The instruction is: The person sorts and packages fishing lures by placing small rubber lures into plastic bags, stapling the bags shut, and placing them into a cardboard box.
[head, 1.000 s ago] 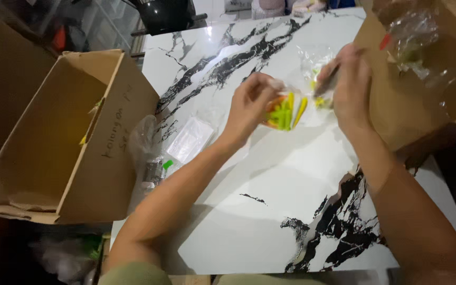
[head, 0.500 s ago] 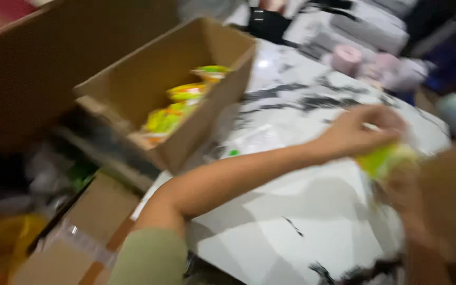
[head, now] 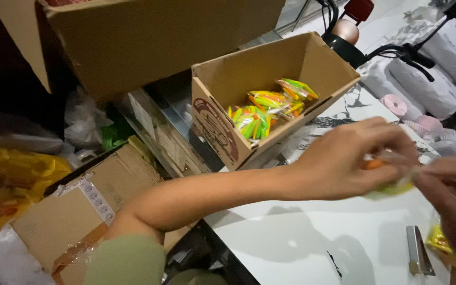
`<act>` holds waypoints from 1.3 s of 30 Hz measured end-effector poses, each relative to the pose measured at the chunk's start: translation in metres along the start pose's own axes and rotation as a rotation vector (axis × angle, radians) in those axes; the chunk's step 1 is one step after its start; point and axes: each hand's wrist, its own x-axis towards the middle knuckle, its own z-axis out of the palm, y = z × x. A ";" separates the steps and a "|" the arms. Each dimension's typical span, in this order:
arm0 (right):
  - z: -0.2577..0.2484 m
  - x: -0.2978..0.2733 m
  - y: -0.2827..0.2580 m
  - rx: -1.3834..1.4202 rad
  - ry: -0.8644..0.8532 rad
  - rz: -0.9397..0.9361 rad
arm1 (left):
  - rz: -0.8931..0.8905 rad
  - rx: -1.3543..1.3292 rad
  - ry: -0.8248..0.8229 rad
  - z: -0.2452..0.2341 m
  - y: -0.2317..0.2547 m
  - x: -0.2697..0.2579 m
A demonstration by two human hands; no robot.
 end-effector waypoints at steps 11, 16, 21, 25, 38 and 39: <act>0.065 0.110 -0.120 -0.071 -0.221 -0.222 | -0.131 1.213 0.154 -0.083 -0.006 -0.107; 0.103 0.154 -0.138 -0.032 -0.227 -0.254 | 0.056 1.270 0.322 -0.056 0.005 -0.118; 0.144 0.164 -0.156 0.108 -0.494 -0.023 | 0.074 1.326 0.234 -0.049 -0.005 -0.123; 0.106 0.149 -0.153 -0.032 -0.346 -0.143 | 0.035 1.178 0.181 -0.065 -0.006 -0.115; -0.171 -0.062 0.394 -0.748 0.029 0.219 | -0.116 1.413 -0.035 -0.092 0.007 -0.103; -0.149 -0.043 0.315 -0.750 0.047 0.240 | -0.092 1.404 -0.047 -0.090 0.009 -0.102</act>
